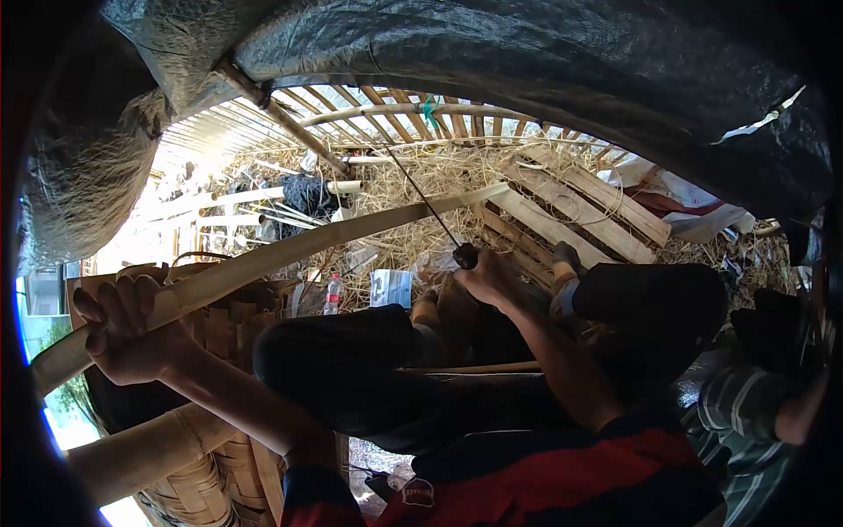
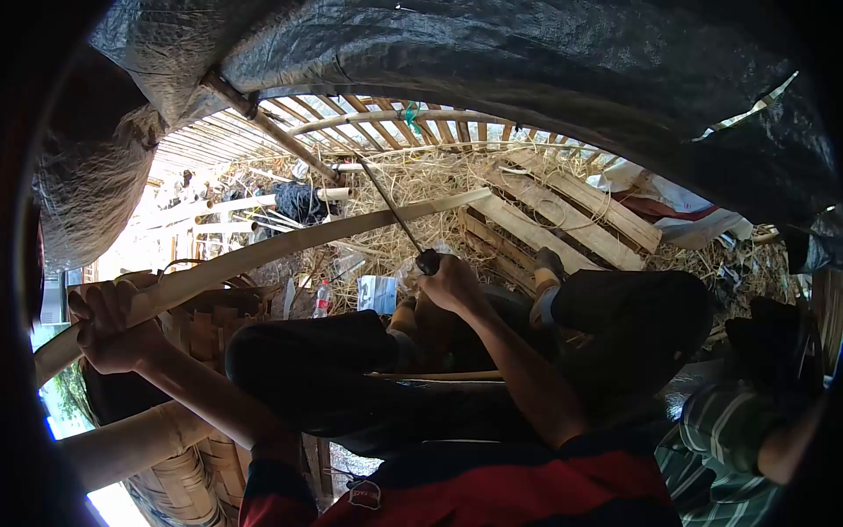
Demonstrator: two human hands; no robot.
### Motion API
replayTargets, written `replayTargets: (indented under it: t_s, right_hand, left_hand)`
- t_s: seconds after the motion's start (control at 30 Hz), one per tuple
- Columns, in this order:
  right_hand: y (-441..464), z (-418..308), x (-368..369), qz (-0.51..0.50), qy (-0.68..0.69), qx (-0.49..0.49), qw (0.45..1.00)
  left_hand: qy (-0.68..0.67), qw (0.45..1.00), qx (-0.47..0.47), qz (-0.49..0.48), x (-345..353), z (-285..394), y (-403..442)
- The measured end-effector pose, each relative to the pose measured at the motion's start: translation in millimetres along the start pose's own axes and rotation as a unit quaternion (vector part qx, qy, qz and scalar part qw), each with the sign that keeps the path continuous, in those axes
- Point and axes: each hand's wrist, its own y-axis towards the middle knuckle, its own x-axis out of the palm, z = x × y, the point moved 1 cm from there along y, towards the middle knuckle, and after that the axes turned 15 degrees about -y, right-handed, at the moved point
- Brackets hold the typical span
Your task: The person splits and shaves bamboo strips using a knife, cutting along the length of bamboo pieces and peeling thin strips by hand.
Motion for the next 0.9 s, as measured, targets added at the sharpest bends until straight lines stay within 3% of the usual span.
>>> replayTargets:
  t_s: [0.17, 0.23, 0.3, 0.37, 0.4, 0.47, 0.57, 0.6, 0.73, 0.83, 0.9]
  right_hand:
    - [-17.0, -50.4, -20.6, -0.037, 0.031, -0.119, 0.992]
    - [-5.2, -35.5, -5.8, -0.047, 0.022, -0.118, 0.992]
    - [10.3, -3.7, 14.6, 0.015, 0.051, -0.048, 0.997]
    - [31.7, 59.4, 45.7, 0.042, -0.018, 0.061, 0.997]
    - [35.8, 69.2, 41.4, 0.044, -0.014, 0.060, 0.997]
    - [41.3, 82.2, 30.1, -0.035, -0.009, 0.116, 0.993]
    - [38.7, 58.1, 23.3, 0.014, -0.018, 0.076, 0.997]
    - [32.1, 43.9, 20.7, 0.055, 0.004, 0.015, 0.998]
    - [10.5, -2.2, 10.3, -0.030, 0.033, -0.090, 0.995]
    - [9.2, 10.3, 14.8, -0.011, 0.024, -0.030, 0.999]
    - [30.0, 61.2, 40.1, 0.013, -0.003, 0.005, 1.000]
  left_hand:
    - [-0.017, 0.998, -0.025, -0.056, -3.1, 4.8, 6.6]
    - [-0.021, 0.997, -0.029, -0.062, -4.2, 8.2, 7.2]
    - [-0.025, 0.997, -0.032, -0.060, -5.8, 10.8, 7.8]
    - [-0.005, 0.999, -0.024, -0.043, 0.6, 13.2, 5.0]
    - [0.014, 0.999, -0.019, -0.024, 2.3, 13.1, 6.7]
    - [-0.003, 0.999, -0.028, -0.040, -1.8, 13.9, 10.8]
    - [-0.011, 0.998, -0.034, -0.046, -2.0, 15.3, 9.4]
    - [0.000, 0.999, -0.028, -0.044, -1.4, 15.3, 9.9]
    - [0.022, 0.999, -0.012, -0.027, 1.2, 14.0, 11.3]
    - [0.015, 0.999, -0.011, -0.037, 2.5, 13.4, 11.2]
    - [0.021, 0.999, -0.013, -0.027, 5.3, 10.5, 9.5]
